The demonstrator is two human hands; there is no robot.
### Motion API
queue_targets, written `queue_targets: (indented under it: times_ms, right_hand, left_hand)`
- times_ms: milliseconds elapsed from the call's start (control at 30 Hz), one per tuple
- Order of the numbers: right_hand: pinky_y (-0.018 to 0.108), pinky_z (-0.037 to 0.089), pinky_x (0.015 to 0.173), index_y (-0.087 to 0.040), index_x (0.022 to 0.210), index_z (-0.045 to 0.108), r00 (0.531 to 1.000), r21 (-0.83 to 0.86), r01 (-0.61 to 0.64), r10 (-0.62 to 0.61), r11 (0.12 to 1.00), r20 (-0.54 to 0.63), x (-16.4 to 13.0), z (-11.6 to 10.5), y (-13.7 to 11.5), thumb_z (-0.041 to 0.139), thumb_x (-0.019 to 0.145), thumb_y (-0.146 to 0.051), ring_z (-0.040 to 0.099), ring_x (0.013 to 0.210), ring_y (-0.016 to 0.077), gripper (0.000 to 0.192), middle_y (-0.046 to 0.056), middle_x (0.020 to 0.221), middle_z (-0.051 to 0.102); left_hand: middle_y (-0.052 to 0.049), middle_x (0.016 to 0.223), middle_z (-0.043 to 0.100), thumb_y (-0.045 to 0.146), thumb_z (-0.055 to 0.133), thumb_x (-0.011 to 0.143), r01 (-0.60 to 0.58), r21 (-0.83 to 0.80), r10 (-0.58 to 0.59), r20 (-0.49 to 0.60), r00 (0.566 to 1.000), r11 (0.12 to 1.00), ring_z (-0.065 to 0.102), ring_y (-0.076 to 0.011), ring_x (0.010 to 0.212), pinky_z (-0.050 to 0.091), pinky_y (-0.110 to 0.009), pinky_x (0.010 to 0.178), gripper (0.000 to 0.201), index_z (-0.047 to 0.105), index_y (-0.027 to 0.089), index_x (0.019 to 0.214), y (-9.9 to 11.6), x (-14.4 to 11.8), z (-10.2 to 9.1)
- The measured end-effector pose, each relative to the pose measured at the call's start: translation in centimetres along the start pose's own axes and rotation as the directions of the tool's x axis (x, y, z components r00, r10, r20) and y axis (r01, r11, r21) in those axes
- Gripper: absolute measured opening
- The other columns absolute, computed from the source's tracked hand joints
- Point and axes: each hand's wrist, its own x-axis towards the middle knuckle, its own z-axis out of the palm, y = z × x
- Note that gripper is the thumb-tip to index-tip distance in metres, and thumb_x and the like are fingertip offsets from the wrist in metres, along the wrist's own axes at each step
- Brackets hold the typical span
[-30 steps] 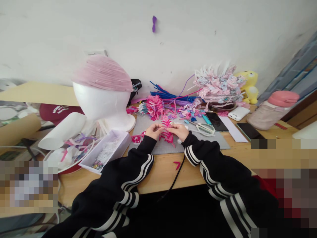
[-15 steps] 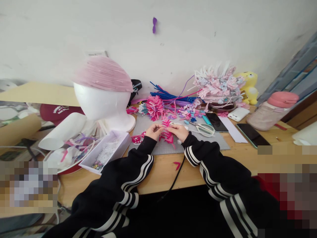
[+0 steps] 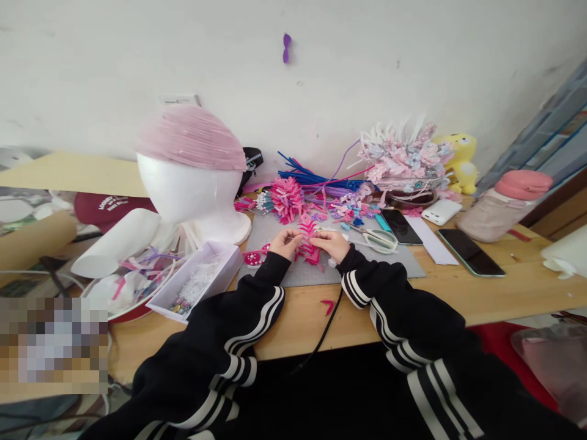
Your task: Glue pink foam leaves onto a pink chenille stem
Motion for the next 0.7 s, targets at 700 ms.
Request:
queue_targets:
  times_ms: [700]
  right_hand:
    - [0.022, 0.032, 0.046, -0.013, 0.052, 0.056, 0.999, -0.168, 0.047, -0.049, 0.985, -0.010, -0.15, -0.07, 0.09, 0.060, 0.058, -0.034, 0.040, 0.043, 0.0074, 0.022, -0.004, 0.043, 0.048]
  left_hand:
    - [0.007, 0.049, 0.047, 0.032, 0.062, 0.058, -0.046, 0.088, 0.044, 0.019, 0.999, 0.995, 0.041, -0.0026, 0.038, 0.035, -0.016, 0.041, 0.023, 0.051, 0.015, 0.070, -0.79, 0.38, -0.37]
